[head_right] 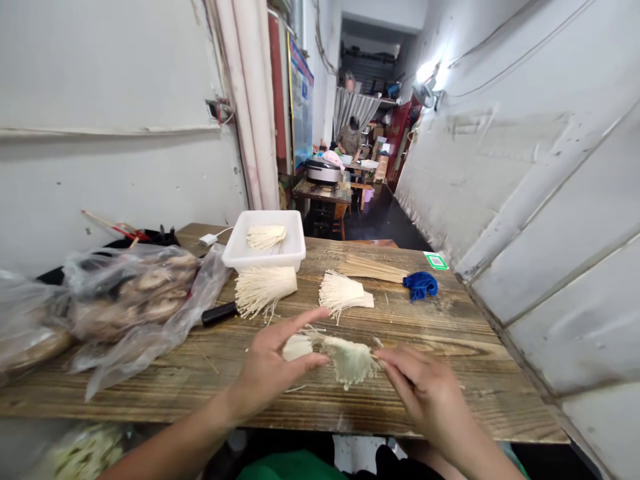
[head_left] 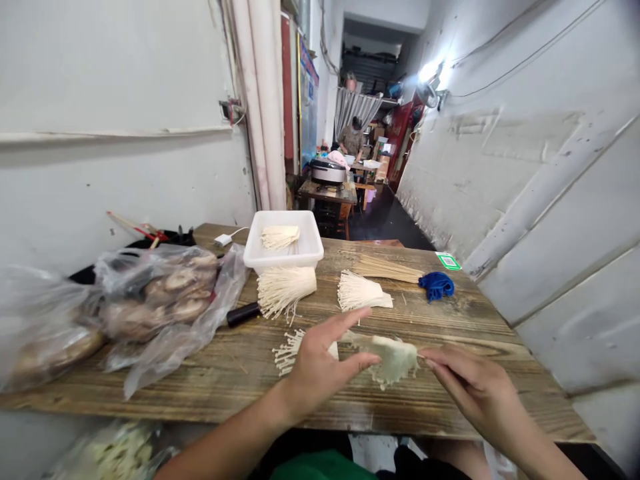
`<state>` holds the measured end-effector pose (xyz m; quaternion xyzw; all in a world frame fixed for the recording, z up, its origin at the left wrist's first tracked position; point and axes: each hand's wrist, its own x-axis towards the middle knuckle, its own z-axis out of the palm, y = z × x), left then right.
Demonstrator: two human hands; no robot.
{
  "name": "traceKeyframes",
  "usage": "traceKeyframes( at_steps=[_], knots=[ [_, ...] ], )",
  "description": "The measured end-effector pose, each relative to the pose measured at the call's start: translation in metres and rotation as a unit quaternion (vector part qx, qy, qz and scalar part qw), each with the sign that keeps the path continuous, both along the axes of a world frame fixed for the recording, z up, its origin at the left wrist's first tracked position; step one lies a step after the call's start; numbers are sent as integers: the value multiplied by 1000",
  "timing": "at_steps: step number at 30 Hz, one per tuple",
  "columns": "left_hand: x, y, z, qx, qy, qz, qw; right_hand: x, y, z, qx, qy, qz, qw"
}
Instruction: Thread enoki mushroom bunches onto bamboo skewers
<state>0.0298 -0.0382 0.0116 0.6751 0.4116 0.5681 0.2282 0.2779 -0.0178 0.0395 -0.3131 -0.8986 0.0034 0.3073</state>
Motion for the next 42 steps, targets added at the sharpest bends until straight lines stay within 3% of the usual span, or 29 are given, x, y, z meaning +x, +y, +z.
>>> traceKeyframes(
  at_steps=[3, 7, 13, 19, 22, 25, 30, 32, 35, 37, 38, 40, 42],
  knots=[
    [-3, 7, 9, 129, 193, 16, 972, -6, 0, -10, 17, -59, -37, 997],
    [5, 26, 20, 107, 396, -61, 910, -17, 0, -16, 7, -88, -61, 994],
    [15, 45, 32, 25, 417, -144, 897, -18, 1, -10, -80, -57, -7, 995],
    [29, 52, 38, 39, 439, -167, 882, -17, 1, -17, -85, -21, -42, 995],
    [33, 60, 38, 47, 424, -183, 885, -13, 6, -22, -74, -12, -67, 995],
    [29, 74, 42, -5, 390, -192, 901, -6, 17, -24, -74, -22, -101, 992],
    [13, 102, 61, -118, 331, -262, 899, 5, 35, -22, -179, 102, -59, 977],
    [3, 109, 69, -124, 260, -213, 934, 7, 40, -21, -210, 153, -44, 965],
    [-10, 108, 71, -36, 95, -8, 995, 6, 44, -22, -235, 234, -34, 943],
    [-14, 102, 62, 27, 8, 133, 991, 0, 45, -25, -259, 301, -27, 918],
    [-13, 99, 55, 34, -14, 162, 986, -6, 45, -29, -274, 336, -24, 901],
    [-7, 94, 39, 0, -40, 137, 990, -25, 44, -40, -304, 408, -20, 861],
    [3, 94, 27, -84, -89, 60, 991, -54, 43, -54, -331, 476, -17, 814]
  ],
)
